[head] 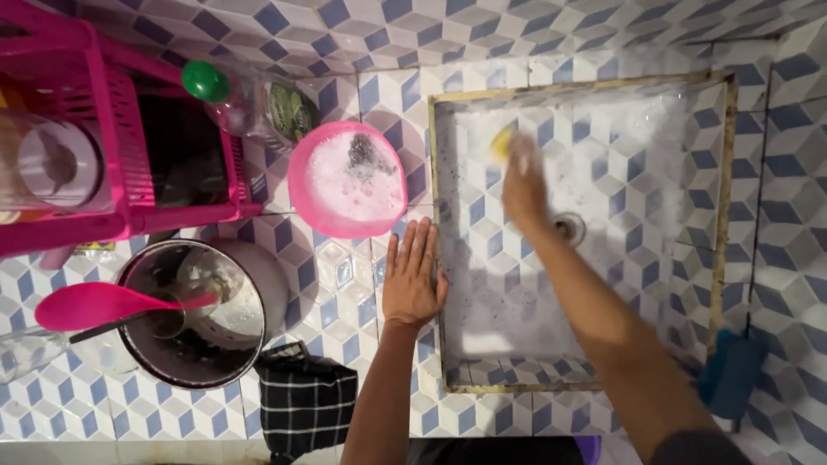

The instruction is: Scrubbing and rinsing a tiled sink and surrounding area with a sponge and soapy water.

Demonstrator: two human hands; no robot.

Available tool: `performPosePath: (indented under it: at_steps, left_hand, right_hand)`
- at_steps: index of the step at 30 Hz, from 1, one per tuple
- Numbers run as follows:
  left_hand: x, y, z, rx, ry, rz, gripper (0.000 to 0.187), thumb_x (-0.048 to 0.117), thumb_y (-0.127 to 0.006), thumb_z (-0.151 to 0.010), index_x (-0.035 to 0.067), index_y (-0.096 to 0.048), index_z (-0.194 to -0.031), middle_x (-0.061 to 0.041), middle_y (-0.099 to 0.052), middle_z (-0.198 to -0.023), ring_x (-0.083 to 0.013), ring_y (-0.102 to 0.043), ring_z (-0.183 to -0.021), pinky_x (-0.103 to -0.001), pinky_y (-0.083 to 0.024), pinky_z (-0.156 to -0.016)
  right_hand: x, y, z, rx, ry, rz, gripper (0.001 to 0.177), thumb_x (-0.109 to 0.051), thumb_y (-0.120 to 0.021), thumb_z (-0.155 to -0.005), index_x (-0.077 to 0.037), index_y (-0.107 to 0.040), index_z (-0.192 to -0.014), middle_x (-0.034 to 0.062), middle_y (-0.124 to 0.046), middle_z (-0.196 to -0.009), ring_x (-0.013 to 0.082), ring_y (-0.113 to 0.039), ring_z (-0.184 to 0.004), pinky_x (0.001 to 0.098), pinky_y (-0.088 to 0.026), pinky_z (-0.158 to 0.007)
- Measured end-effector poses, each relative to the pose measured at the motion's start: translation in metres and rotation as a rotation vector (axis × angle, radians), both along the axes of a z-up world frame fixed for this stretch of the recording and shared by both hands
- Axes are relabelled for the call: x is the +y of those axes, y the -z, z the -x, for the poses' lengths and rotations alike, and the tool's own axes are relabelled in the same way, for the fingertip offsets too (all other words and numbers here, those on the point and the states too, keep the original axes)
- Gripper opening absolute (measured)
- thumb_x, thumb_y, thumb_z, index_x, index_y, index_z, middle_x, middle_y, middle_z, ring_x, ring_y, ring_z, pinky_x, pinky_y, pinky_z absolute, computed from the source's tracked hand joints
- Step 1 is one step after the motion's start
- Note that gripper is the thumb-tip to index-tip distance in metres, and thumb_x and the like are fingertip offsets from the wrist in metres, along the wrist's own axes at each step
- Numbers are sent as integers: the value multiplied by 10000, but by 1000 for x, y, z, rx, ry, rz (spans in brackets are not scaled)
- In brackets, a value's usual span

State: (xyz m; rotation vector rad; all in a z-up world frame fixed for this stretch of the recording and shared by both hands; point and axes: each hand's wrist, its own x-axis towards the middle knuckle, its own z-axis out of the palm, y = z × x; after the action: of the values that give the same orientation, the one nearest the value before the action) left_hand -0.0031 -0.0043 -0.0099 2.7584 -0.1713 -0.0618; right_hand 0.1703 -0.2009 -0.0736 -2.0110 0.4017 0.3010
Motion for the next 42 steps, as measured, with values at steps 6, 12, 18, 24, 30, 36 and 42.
performPosePath:
  at_steps: [6,12,18,24,30,36,42]
  left_hand:
    - [1,5,0,24,-24,20,753,282,-514,-905,64,-314,-1597,-92,-280,-1683,-260,-201,-1570,-496,-108,-1277]
    - [3,-1,0,13,-5,23,766,270,-509,-900,38,-306,-1601,-110,-282,-1684,-270,-208,-1570,-495,-112,-1283]
    - [1,-2,-2,15,-16,24,754,282,-517,-904,47,-324,-1594,-98,-281,-1687,-270,-219,-1570,-497,-117,-1285]
    - [2,6,0,8,-13,19,761,291,-525,-900,51,-327,-1594,-97,-278,-1687,-274,-220,-1572,-507,-111,-1282]
    - [2,-2,-1,18,-18,28,758,285,-523,-903,44,-328,-1595,-101,-281,-1690,-266,-219,-1576,-507,-115,-1287]
    - [3,7,0,15,-15,38,762,283,-525,-893,46,-329,-1590,-99,-284,-1683,-266,-216,-1577,-502,-113,-1288]
    - [2,2,1,9,-11,20,767,275,-522,-896,44,-325,-1600,-109,-282,-1687,-267,-210,-1579,-500,-108,-1288]
  right_hand:
    - [-87,63,37,-469,-503,841,587,87,-525,-900,-35,-589,-1470,181,-634,-1349,310,-563,-1310,420,-501,-1113]
    - [-75,94,-104,-294,625,-694,257,-3,-617,-884,-52,-541,-1124,68,-679,-1021,213,-702,-857,367,-627,-702]
    - [45,112,-83,-273,99,-546,264,81,-740,-849,-24,-590,-1039,85,-688,-959,186,-652,-871,325,-512,-780]
    - [76,94,-82,-505,312,0,398,94,-804,-696,-28,-659,-1046,134,-626,-1053,222,-642,-949,323,-539,-835]
    - [75,124,-29,-367,0,31,210,-113,-744,-921,-76,-710,-1125,206,-675,-1106,373,-621,-1013,453,-520,-915]
    - [-1,100,81,-631,-592,513,293,-200,-690,-927,-54,-674,-1180,208,-643,-1225,423,-593,-1143,528,-457,-1008]
    - [5,28,-11,-363,140,289,599,-77,-486,-931,-156,-523,-1523,235,-342,-1568,411,-453,-1375,492,-492,-1005]
